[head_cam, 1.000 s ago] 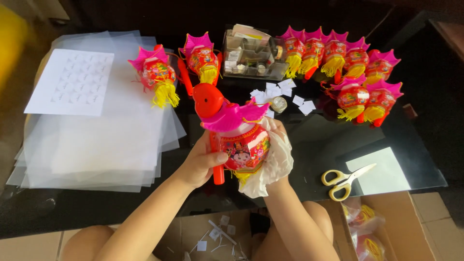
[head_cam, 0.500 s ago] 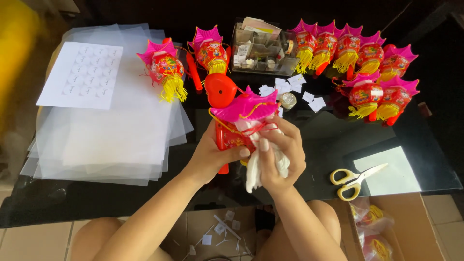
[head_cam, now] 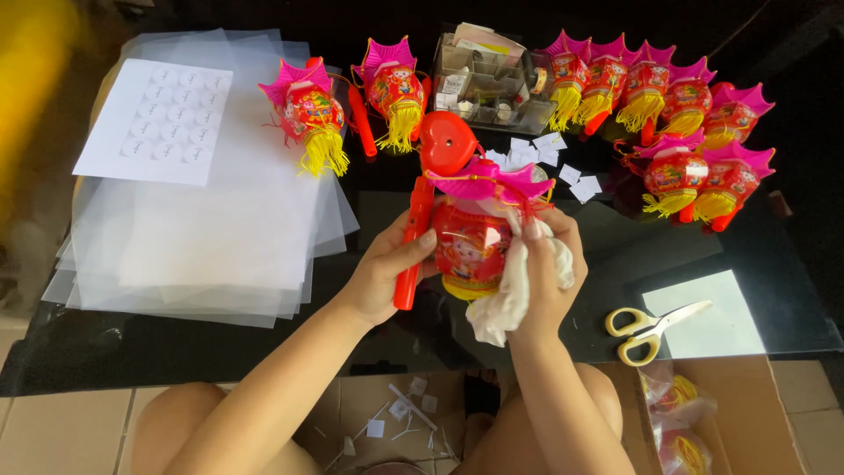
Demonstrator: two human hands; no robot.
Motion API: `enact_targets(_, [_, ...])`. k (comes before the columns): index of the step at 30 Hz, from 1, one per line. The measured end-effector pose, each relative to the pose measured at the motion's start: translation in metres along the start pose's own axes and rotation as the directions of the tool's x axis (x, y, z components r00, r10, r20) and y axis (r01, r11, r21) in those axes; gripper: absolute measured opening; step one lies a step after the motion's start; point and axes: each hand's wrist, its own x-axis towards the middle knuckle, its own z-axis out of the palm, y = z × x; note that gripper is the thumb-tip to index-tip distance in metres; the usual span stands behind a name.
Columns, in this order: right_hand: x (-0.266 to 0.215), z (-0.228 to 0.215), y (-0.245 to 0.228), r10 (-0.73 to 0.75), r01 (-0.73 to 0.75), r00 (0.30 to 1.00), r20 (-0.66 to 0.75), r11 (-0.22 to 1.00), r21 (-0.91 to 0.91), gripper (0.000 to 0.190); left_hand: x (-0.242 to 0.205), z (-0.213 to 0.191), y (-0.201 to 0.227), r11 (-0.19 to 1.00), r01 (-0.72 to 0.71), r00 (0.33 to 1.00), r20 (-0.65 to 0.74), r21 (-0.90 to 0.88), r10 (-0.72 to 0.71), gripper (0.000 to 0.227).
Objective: Assembling small decorative lanterns by attaching handles and inserting batteries.
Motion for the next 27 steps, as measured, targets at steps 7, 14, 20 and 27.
enact_targets(7, [-0.007,0.018,-0.013,-0.305,0.309,0.951,0.053,0.946,-0.098,0.022,0.002,-0.006,-0.013,0.968,-0.12,0.992,0.067,0.219,0.108,0.08])
enact_targets(14, [-0.007,0.025,-0.012,-0.005,0.005,1.0,0.007,0.999,0.036,0.024,0.0,-0.011,-0.021,0.998,0.032,0.999,-0.014,-0.051,-0.033,0.054])
enact_targets(20, [-0.008,0.025,-0.001,0.011,-0.012,1.0,0.004,0.99,0.141,0.025,0.002,-0.013,-0.02,0.994,0.051,0.999,0.024,-0.095,-0.049,0.055])
enact_targets(27, [0.002,0.016,0.01,-0.012,0.01,0.999,0.048,0.999,0.033,0.023,0.004,-0.015,0.017,0.979,-0.094,0.994,0.066,0.183,0.083,0.064])
